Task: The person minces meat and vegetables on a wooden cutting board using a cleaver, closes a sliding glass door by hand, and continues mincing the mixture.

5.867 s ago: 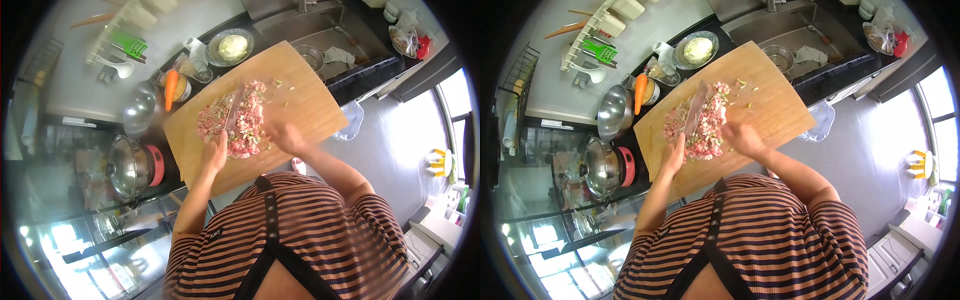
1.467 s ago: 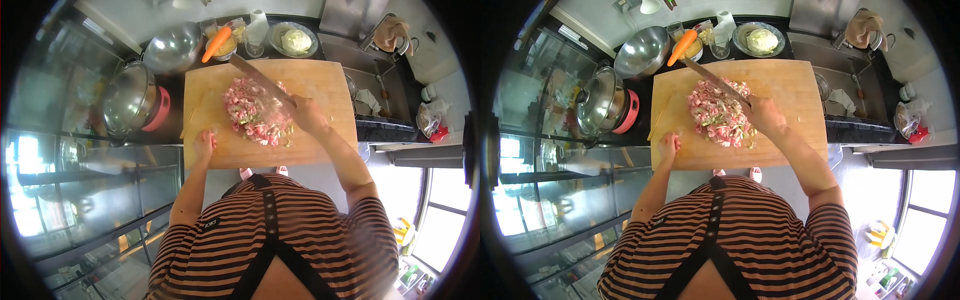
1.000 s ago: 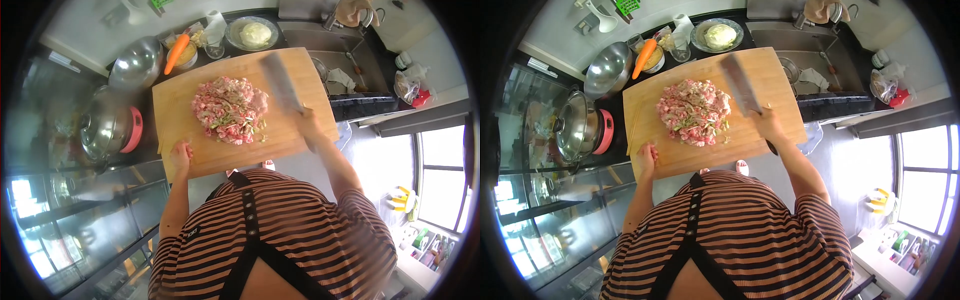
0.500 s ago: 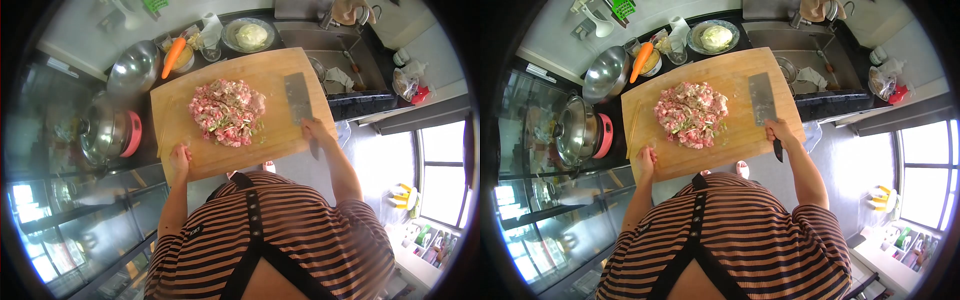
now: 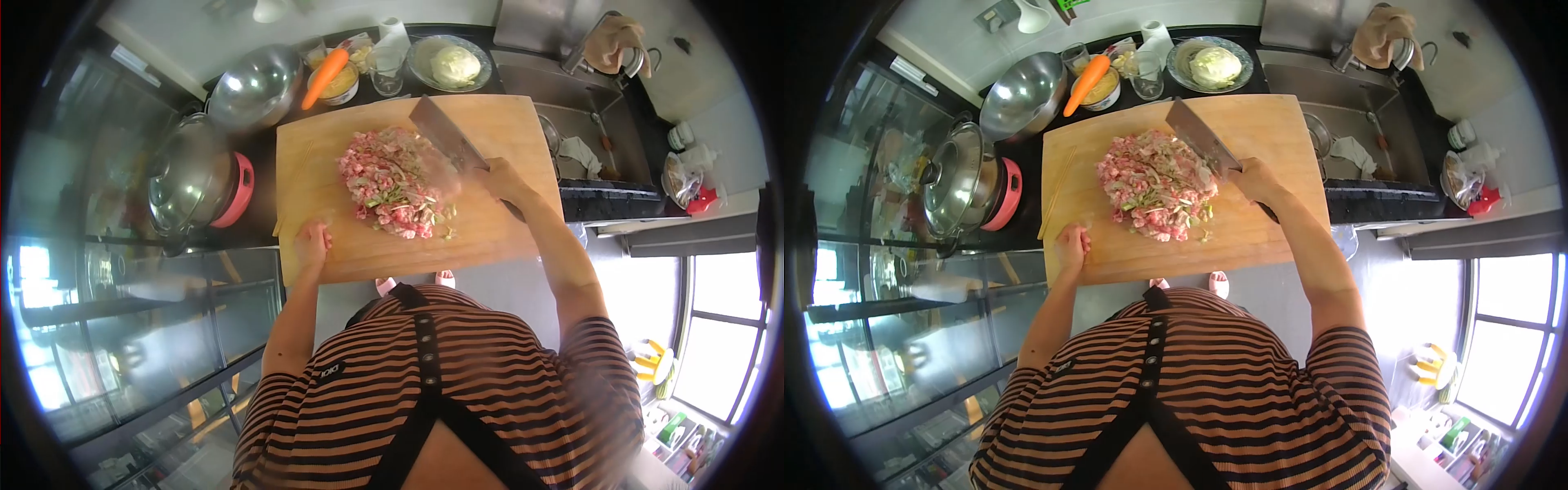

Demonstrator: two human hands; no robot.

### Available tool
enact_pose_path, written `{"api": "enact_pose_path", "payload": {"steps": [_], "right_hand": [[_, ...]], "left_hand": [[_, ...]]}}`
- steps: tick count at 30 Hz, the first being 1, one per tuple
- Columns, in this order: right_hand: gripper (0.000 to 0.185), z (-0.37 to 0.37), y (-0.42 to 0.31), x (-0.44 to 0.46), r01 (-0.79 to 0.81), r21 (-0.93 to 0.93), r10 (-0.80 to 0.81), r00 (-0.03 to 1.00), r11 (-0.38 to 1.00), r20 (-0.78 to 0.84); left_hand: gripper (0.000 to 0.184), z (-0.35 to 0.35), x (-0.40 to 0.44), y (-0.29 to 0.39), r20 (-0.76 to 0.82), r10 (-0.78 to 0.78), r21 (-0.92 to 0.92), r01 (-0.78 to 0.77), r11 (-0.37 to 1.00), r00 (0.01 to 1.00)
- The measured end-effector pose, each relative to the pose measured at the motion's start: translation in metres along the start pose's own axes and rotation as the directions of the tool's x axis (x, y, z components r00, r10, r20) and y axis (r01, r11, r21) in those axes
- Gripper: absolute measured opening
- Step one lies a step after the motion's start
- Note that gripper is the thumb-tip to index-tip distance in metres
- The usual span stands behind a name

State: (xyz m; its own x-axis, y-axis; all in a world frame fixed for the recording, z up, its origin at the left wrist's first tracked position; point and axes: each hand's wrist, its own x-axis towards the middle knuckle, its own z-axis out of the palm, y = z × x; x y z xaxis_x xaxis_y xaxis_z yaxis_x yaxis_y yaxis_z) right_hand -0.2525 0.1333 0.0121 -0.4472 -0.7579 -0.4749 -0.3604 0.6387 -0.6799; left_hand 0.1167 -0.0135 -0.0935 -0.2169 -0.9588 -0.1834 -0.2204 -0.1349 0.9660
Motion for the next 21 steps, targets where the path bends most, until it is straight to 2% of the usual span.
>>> {"api": "enact_pose_path", "payload": {"steps": [2, 4, 7, 11, 16, 19, 21], "right_hand": [[0.023, 0.006, -0.010, -0.004, 0.109, -0.304, -0.132, 0.990, 0.946, -0.053], [0.026, 0.026, -0.010, 0.001, 0.163, -0.618, -0.282, 0.954, 0.769, -0.099], [0.027, 0.046, -0.018, -0.005, 0.099, -0.739, -0.185, 0.982, 0.666, -0.035], [0.027, 0.020, -0.044, -0.015, 0.136, -0.677, -0.196, 0.980, 0.724, -0.013], [0.030, 0.011, -0.082, -0.058, 0.204, -0.496, -0.293, 0.950, 0.844, -0.106], [0.031, 0.065, -0.005, 0.003, 0.055, -0.568, -0.160, 0.977, 0.821, -0.137], [0.032, 0.052, -0.009, 0.015, 0.109, -0.611, -0.176, 0.983, 0.784, -0.050]], "left_hand": [[0.024, 0.001, -0.003, 0.006, -0.005, -0.027, 0.041, 0.027, 0.999, 1.000], [0.024, 0.002, -0.002, 0.005, -0.012, -0.021, 0.041, 0.022, 0.999, 1.000], [0.024, 0.001, -0.003, 0.005, -0.011, 0.003, 0.053, -0.002, 0.999, 1.000], [0.024, 0.001, 0.001, -0.001, -0.004, -0.018, -0.018, 0.018, 1.000, 1.000], [0.024, 0.003, -0.008, 0.013, -0.003, 0.022, 0.067, -0.021, 0.998, 1.000], [0.025, 0.003, -0.006, 0.006, -0.007, 0.001, 0.053, 0.000, 0.999, 1.000], [0.025, 0.003, 0.002, 0.008, -0.012, 0.025, 0.036, -0.025, 0.999, 1.000]]}}
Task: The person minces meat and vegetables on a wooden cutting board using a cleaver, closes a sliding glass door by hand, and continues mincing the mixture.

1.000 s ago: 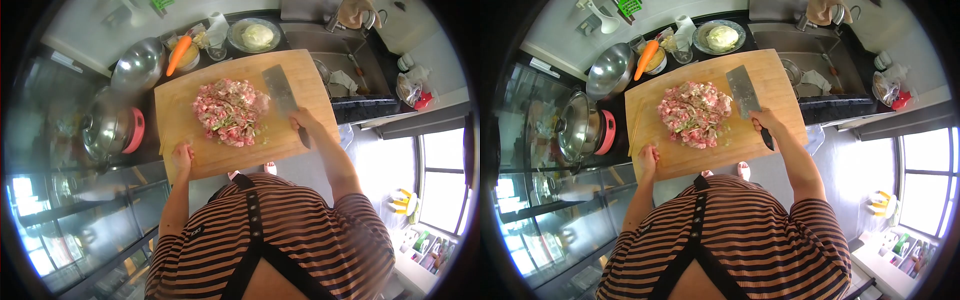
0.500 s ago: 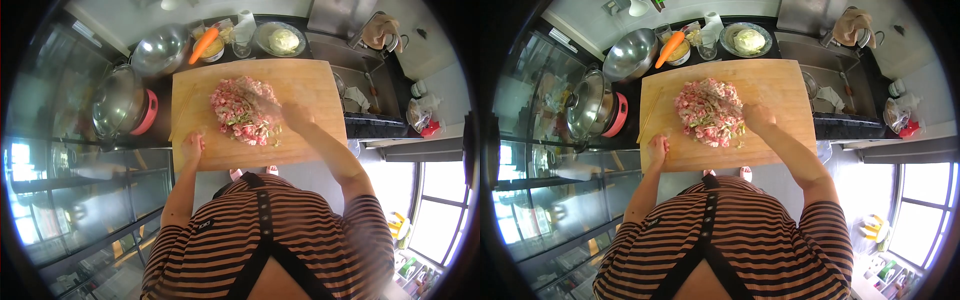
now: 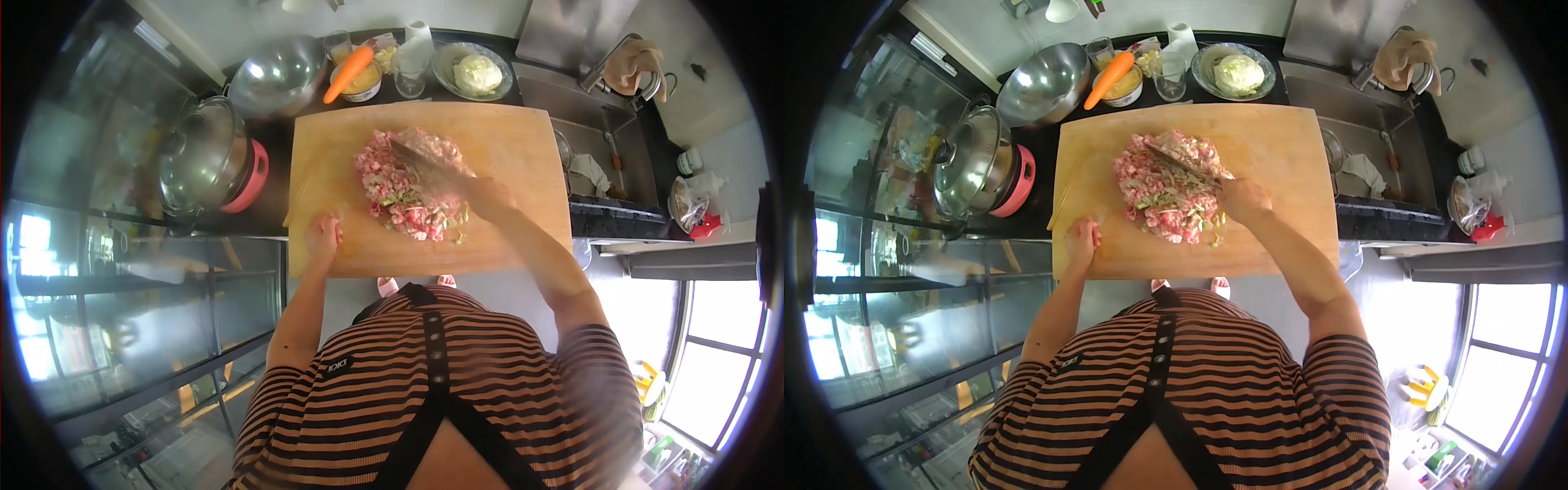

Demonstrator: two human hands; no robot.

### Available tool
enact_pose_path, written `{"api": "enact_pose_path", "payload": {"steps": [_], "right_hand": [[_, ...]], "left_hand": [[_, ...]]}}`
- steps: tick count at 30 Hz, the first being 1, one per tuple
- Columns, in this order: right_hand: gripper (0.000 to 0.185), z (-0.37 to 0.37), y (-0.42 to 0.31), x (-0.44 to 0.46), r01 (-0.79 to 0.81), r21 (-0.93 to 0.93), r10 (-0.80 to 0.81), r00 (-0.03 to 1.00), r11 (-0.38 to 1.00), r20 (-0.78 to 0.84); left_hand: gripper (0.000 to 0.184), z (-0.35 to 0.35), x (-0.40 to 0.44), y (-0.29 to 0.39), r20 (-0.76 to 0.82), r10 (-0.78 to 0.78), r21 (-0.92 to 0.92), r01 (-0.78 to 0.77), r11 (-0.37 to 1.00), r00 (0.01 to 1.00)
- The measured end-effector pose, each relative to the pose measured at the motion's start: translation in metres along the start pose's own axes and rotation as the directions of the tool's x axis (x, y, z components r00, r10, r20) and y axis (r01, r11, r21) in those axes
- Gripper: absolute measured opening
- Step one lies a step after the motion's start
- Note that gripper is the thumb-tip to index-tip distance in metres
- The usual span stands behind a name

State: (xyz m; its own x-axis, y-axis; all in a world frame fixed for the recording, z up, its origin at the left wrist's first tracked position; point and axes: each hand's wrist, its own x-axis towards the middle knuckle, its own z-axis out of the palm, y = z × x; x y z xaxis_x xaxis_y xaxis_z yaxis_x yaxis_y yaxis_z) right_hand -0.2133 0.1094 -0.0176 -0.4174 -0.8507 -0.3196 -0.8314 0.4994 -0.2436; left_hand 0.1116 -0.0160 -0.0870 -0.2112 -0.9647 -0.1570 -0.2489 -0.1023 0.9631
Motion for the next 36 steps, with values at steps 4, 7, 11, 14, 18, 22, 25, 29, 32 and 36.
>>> {"api": "enact_pose_path", "payload": {"steps": [4, 7, 11, 14, 18, 22, 25, 29, 32, 36], "right_hand": [[0.032, -0.061, -0.024, -0.033, 0.020, 0.075, -0.026, 0.997, 0.997, 0.079], [0.032, -0.070, -0.030, -0.042, 0.069, 0.216, -0.058, 0.997, 0.974, -0.054], [0.032, 0.010, -0.001, 0.001, -0.041, 0.116, 0.038, 0.999, 0.992, 0.031], [0.033, -0.031, -0.014, -0.017, 0.011, 0.172, -0.016, 0.999, 0.985, 0.027], [0.034, -0.045, -0.015, -0.015, 0.011, 0.256, -0.005, 1.000, 0.967, -0.021], [0.033, 0.009, 0.003, 0.007, -0.017, 0.038, 0.019, 0.999, 0.999, -0.046], [0.034, -0.021, 0.002, 0.000, 0.048, 0.177, -0.072, 0.989, 0.983, 0.132], [0.036, -0.035, -0.014, -0.028, 0.024, 0.392, -0.024, 1.000, 0.920, -0.006], [0.031, -0.048, -0.057, -0.059, -0.005, 0.594, 0.058, 0.996, 0.804, -0.071], [0.026, 0.020, -0.099, -0.063, 0.177, 0.466, -0.082, 0.973, 0.867, -0.218]], "left_hand": [[0.025, -0.003, -0.002, -0.003, 0.001, 0.032, 0.040, -0.032, 0.999, 0.999], [0.026, -0.002, -0.006, -0.002, 0.010, 0.039, 0.089, -0.040, 0.995, 0.999], [0.025, -0.004, -0.001, -0.010, 0.004, 0.014, 0.121, -0.014, 0.993, 1.000], [0.026, -0.005, -0.004, -0.010, 0.029, 0.065, 0.067, -0.067, 0.996, 0.997], [0.025, -0.003, -0.004, -0.007, 0.016, 0.054, 0.083, -0.055, 0.995, 0.998], [0.026, 0.000, -0.003, 0.001, 0.020, 0.057, -0.008, -0.056, 0.998, 0.998], [0.027, -0.006, -0.007, -0.005, 0.051, 0.020, -0.033, -0.018, 0.999, 0.998], [0.034, 0.001, -0.006, 0.001, 0.122, -0.067, -0.031, 0.071, 0.997, 0.990], [0.046, 0.038, -0.040, 0.081, 0.449, -0.254, -0.175, 0.363, 0.915, 0.857], [0.048, 0.098, -0.063, 0.126, 0.651, -0.408, -0.268, 0.697, 0.665, 0.640]]}}
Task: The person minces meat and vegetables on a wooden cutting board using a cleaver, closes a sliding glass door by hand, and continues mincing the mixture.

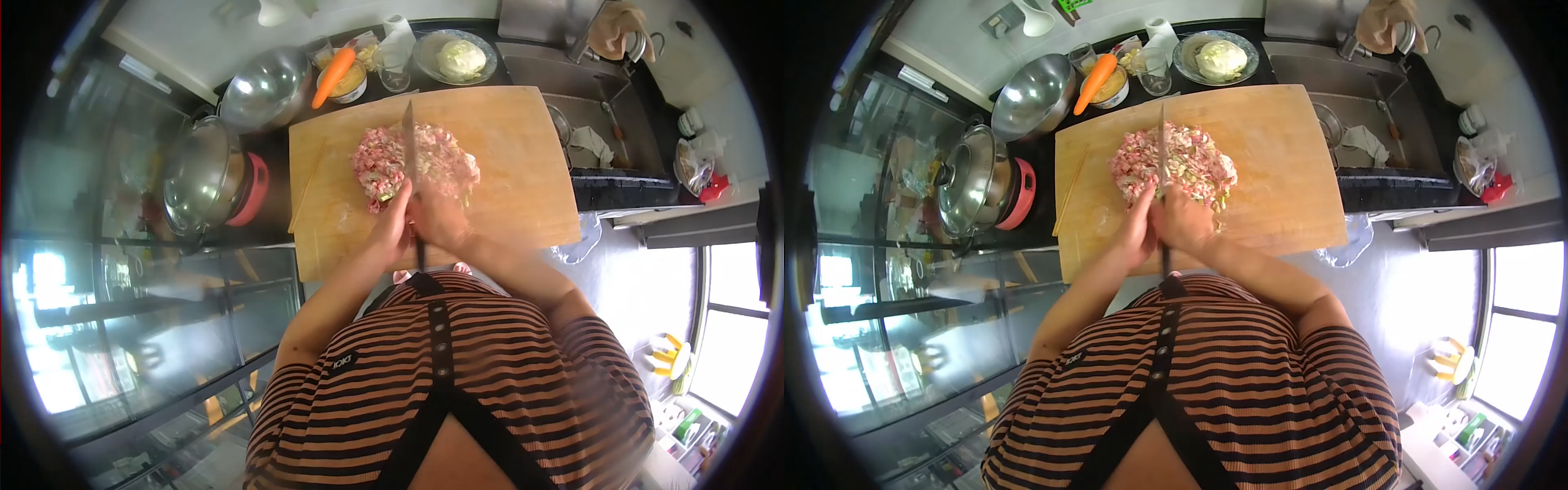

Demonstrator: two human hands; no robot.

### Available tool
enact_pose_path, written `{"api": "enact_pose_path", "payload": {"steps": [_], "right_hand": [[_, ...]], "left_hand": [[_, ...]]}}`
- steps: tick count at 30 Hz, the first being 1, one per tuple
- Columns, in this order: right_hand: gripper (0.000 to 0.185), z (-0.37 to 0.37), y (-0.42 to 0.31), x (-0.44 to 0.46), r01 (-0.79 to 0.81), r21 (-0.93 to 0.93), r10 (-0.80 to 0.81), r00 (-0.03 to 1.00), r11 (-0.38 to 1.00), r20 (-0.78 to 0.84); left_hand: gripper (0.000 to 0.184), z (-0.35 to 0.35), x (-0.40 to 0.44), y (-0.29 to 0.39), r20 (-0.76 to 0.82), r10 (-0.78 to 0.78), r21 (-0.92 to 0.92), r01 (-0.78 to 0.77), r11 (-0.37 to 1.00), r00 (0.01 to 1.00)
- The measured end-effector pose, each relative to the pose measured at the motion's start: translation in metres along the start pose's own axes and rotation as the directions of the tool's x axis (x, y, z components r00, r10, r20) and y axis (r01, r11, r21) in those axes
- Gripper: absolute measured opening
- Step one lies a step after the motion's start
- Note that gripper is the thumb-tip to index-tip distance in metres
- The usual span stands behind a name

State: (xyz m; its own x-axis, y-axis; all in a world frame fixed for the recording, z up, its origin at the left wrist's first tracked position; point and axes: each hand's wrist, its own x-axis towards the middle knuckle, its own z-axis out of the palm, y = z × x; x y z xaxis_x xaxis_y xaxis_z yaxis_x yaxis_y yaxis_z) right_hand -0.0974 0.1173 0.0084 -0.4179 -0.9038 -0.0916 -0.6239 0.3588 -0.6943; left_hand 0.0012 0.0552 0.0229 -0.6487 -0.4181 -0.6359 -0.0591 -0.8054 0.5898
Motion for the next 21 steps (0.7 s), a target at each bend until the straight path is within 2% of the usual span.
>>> {"api": "enact_pose_path", "payload": {"steps": [1, 3, 4, 5, 6, 7, 8, 9, 10, 12, 15, 16, 17, 18, 19, 21], "right_hand": [[0.027, 0.008, -0.004, -0.014, 0.071, 0.063, -0.066, 0.995, 0.995, -0.073], [0.028, 0.002, 0.008, -0.022, 0.275, 0.159, -0.263, 0.961, 0.948, -0.088], [0.029, -0.004, 0.019, -0.025, 0.373, 0.201, -0.359, 0.927, 0.906, -0.105], [0.027, -0.008, 0.035, -0.025, 0.206, 0.150, -0.194, 0.977, 0.967, -0.087], [0.025, -0.010, 0.058, -0.024, 0.028, 0.100, -0.020, 0.997, 0.995, -0.073], [0.023, -0.008, 0.092, -0.022, 0.142, -0.601, -0.199, 0.980, 0.787, -0.029], [0.022, -0.011, 0.123, -0.020, 0.178, -0.973, -0.296, 0.947, 0.144, 0.129], [0.023, -0.026, 0.135, -0.020, -0.028, -0.697, -0.159, 0.966, 0.717, -0.203], [0.023, -0.040, 0.145, -0.021, -0.202, -0.103, 0.149, 0.912, 0.974, -0.383], [0.026, -0.056, 0.175, -0.011, -0.119, -0.227, -0.026, 0.837, 0.967, -0.547], [0.027, -0.058, 0.188, 0.006, -0.223, -0.302, -0.025, 0.765, 0.927, -0.643], [0.029, -0.055, 0.195, 0.007, -0.230, -0.341, -0.026, 0.796, 0.911, -0.605], [0.030, -0.054, 0.197, 0.007, -0.232, -0.364, -0.044, 0.790, 0.902, -0.612], [0.030, -0.051, 0.195, 0.006, -0.233, -0.385, -0.061, 0.785, 0.893, -0.616], [0.031, -0.050, 0.192, 0.004, -0.232, -0.407, -0.079, 0.781, 0.884, -0.619], [0.032, -0.051, 0.193, 0.005, -0.221, -0.412, -0.088, 0.787, 0.884, -0.611]], "left_hand": [[0.047, 0.012, 0.006, -0.004, -0.097, 0.048, -0.010, -0.049, 0.999, 0.994], [0.045, -0.015, 0.016, -0.012, -0.183, 0.010, 0.214, 0.030, 0.976, 0.983], [0.046, -0.023, 0.016, -0.012, -0.224, 0.049, 0.288, 0.018, 0.958, 0.973], [0.047, -0.030, 0.015, -0.011, -0.262, 0.090, 0.360, 0.011, 0.933, 0.961], [0.051, -0.030, 0.007, -0.003, -0.229, 0.114, 0.364, -0.024, 0.931, 0.967], [0.051, -0.028, -0.001, 0.006, -0.207, 0.186, 0.443, -0.077, 0.893, 0.961], [0.052, -0.024, -0.008, 0.015, -0.178, 0.258, 0.515, -0.133, 0.846, 0.950], [0.053, -0.020, -0.014, 0.025, -0.145, 0.326, 0.583, -0.186, 0.791, 0.934], [0.053, -0.013, -0.022, 0.037, -0.090, 0.409, 0.637, -0.263, 0.724, 0.908], [0.054, 0.001, -0.031, 0.057, 0.037, 0.551, 0.721, -0.404, 0.562, 0.833], [0.055, -0.012, -0.007, 0.049, 0.168, 0.724, 0.783, -0.537, 0.314, 0.669], [0.057, -0.015, 0.001, 0.039, 0.164, 0.728, 0.844, -0.477, 0.247, 0.665], [0.060, -0.028, 0.022, 0.025, 0.040, 0.633, 0.932, -0.257, 0.255, 0.773], [0.061, -0.049, 0.048, 0.008, 0.068, 0.600, 0.994, -0.103, 0.024, 0.797], [0.063, -0.062, 0.065, -0.001, 0.082, 0.560, 0.975, 0.049, -0.215, 0.824], [0.062, -0.044, 0.055, 0.023, 0.030, 0.458, 0.993, 0.025, -0.113, 0.889]]}}
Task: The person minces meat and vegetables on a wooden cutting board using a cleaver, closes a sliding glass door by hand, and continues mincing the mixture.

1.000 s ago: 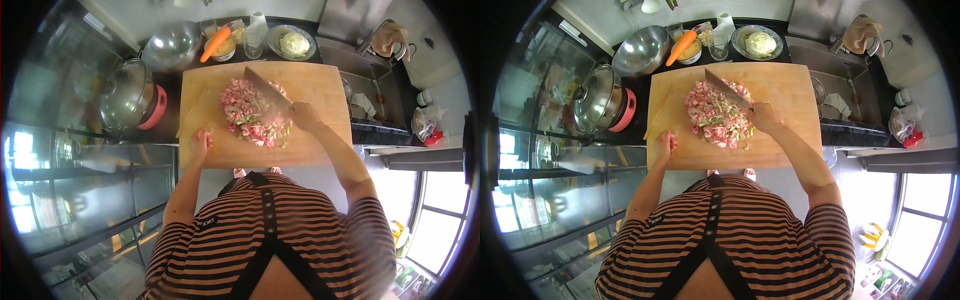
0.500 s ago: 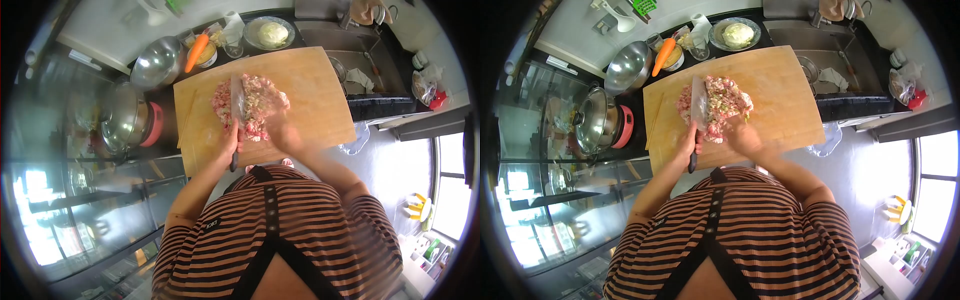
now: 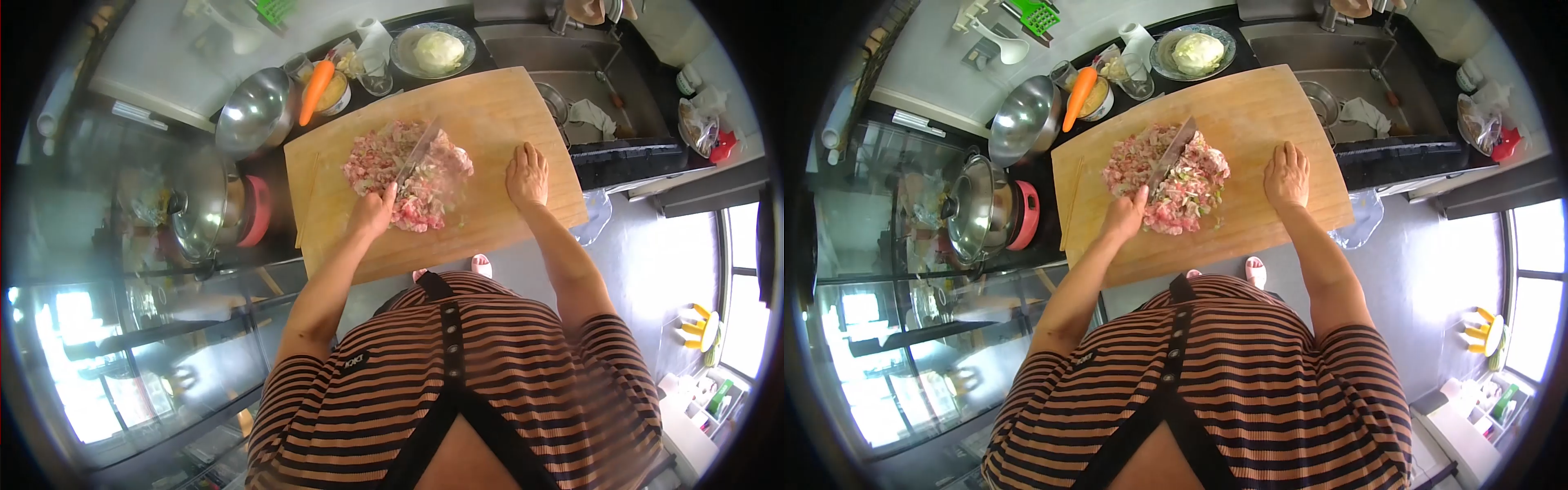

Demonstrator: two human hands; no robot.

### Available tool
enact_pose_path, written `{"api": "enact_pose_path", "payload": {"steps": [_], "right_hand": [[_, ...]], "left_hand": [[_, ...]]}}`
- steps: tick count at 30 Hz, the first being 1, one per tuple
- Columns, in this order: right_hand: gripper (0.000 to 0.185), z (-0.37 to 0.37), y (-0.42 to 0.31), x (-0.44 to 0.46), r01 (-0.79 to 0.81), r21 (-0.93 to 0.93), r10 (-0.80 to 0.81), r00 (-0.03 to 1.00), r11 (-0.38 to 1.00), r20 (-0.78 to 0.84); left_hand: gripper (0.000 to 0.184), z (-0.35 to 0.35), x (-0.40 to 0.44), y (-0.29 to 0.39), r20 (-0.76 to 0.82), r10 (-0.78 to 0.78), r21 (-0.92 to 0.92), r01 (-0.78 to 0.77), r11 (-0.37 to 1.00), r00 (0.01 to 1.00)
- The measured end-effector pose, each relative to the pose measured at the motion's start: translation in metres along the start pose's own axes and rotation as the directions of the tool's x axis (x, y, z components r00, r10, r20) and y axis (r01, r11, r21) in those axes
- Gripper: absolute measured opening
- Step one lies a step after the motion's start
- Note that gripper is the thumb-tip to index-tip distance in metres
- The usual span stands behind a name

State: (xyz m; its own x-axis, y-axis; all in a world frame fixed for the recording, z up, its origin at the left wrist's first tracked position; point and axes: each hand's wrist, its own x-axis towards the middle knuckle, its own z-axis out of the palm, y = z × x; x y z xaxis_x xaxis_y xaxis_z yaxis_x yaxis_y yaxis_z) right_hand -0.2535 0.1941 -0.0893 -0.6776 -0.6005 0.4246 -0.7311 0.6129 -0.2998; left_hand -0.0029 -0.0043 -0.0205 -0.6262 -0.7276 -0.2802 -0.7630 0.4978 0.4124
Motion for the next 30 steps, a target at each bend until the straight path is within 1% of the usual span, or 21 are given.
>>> {"api": "enact_pose_path", "payload": {"steps": [1, 4, 5, 8, 9, 12, 13, 16, 17, 20, 21, 22, 24, 25, 26, 28, 29, 30], "right_hand": [[0.032, -0.001, 0.001, -0.002, 0.005, 0.000, -0.005, 1.000, 1.000, 0.007], [0.033, 0.002, 0.002, -0.002, -0.005, -0.003, 0.005, 1.000, 1.000, 0.007], [0.033, 0.002, 0.001, -0.003, -0.010, -0.004, 0.010, 1.000, 1.000, 0.020], [0.034, 0.000, 0.001, 0.000, -0.025, -0.016, 0.025, 0.999, 1.000, 0.042], [0.034, 0.000, 0.001, 0.000, -0.026, -0.020, 0.027, 0.999, 0.999, 0.046], [0.035, 0.004, 0.001, 0.000, -0.026, -0.022, 0.027, 0.999, 0.999, 0.034], [0.035, 0.004, 0.002, -0.001, -0.030, -0.024, 0.031, 0.999, 0.999, 0.031], [0.035, 0.003, 0.001, -0.001, -0.036, -0.024, 0.037, 0.998, 0.999, 0.053], [0.035, 0.002, 0.000, -0.002, -0.044, -0.024, 0.046, 0.997, 0.999, 0.063], [0.035, -0.003, -0.001, -0.001, -0.060, -0.026, 0.062, 0.995, 0.998, 0.078], [0.035, -0.004, -0.001, -0.001, -0.060, -0.021, 0.061, 0.995, 0.998, 0.080], [0.035, -0.004, -0.003, 0.000, -0.060, -0.015, 0.061, 0.995, 0.998, 0.079], [0.035, 0.001, -0.001, -0.002, -0.048, -0.010, 0.049, 0.997, 0.999, 0.064], [0.035, 0.001, 0.000, 0.000, -0.053, -0.011, 0.054, 0.997, 0.999, 0.052], [0.035, 0.000, 0.001, -0.005, -0.056, -0.017, 0.057, 0.996, 0.998, 0.067], [0.035, -0.004, -0.003, 0.000, -0.058, -0.024, 0.059, 0.995, 0.998, 0.081], [0.035, -0.003, -0.003, -0.001, -0.060, -0.024, 0.061, 0.995, 0.998, 0.080], [0.035, -0.001, -0.002, -0.001, -0.061, -0.025, 0.063, 0.995, 0.998, 0.074]], "left_hand": [[0.062, -0.016, -0.004, 0.010, 0.069, -0.016, -0.051, 0.020, 0.998, 0.997], [0.057, -0.047, -0.024, 0.032, -0.111, 0.164, -0.239, -0.186, 0.953, 0.980], [0.057, -0.061, -0.034, 0.043, -0.112, 0.153, -0.270, -0.178, 0.946, 0.982], [0.055, -0.036, -0.037, 0.033, -0.203, 0.128, -0.462, -0.210, 0.862, 0.971], [0.053, -0.014, -0.024, 0.020, -0.145, 0.074, -0.303, -0.116, 0.946, 0.987], [0.053, -0.001, 0.000, 0.003, -0.030, 0.055, -0.026, -0.056, 0.998, 0.998], [0.053, -0.018, 0.002, 0.014, 0.094, -0.005, 0.036, 0.002, 0.999, 0.996], [0.053, -0.054, -0.024, 0.043, -0.109, 0.137, -0.191, -0.156, 0.969, 0.985], [0.052, -0.060, -0.032, 0.048, -0.155, 0.131, -0.298, -0.173, 0.939, 0.979], [0.051, -0.026, -0.036, 0.032, -0.355, 0.147, -0.481, -0.315, 0.818, 0.923], [0.051, 0.000, -0.023, 0.016, -0.258, 0.093, -0.356, -0.185, 0.916, 0.962], [0.052, 0.004, -0.013, 0.010, -0.193, 0.090, -0.214, -0.131, 0.968, 0.977], [0.053, 0.005, 0.001, 0.006, -0.074, 0.044, 0.079, -0.038, 0.996, 0.996], [0.054, -0.015, -0.002, 0.018, -0.006, 0.031, 0.023, -0.031, 0.999, 0.999], [0.053, -0.031, -0.014, 0.028, -0.032, 0.061, -0.053, -0.063, 0.997, 0.998], [0.051, -0.058, -0.026, 0.045, -0.106, 0.118, -0.199, -0.138, 0.970, 0.987], [0.051, -0.059, -0.032, 0.046, -0.209, 0.153, -0.263, -0.206, 0.942, 0.966], [0.052, -0.050, -0.032, 0.041, -0.235, 0.144, -0.274, -0.207, 0.939, 0.961]]}}
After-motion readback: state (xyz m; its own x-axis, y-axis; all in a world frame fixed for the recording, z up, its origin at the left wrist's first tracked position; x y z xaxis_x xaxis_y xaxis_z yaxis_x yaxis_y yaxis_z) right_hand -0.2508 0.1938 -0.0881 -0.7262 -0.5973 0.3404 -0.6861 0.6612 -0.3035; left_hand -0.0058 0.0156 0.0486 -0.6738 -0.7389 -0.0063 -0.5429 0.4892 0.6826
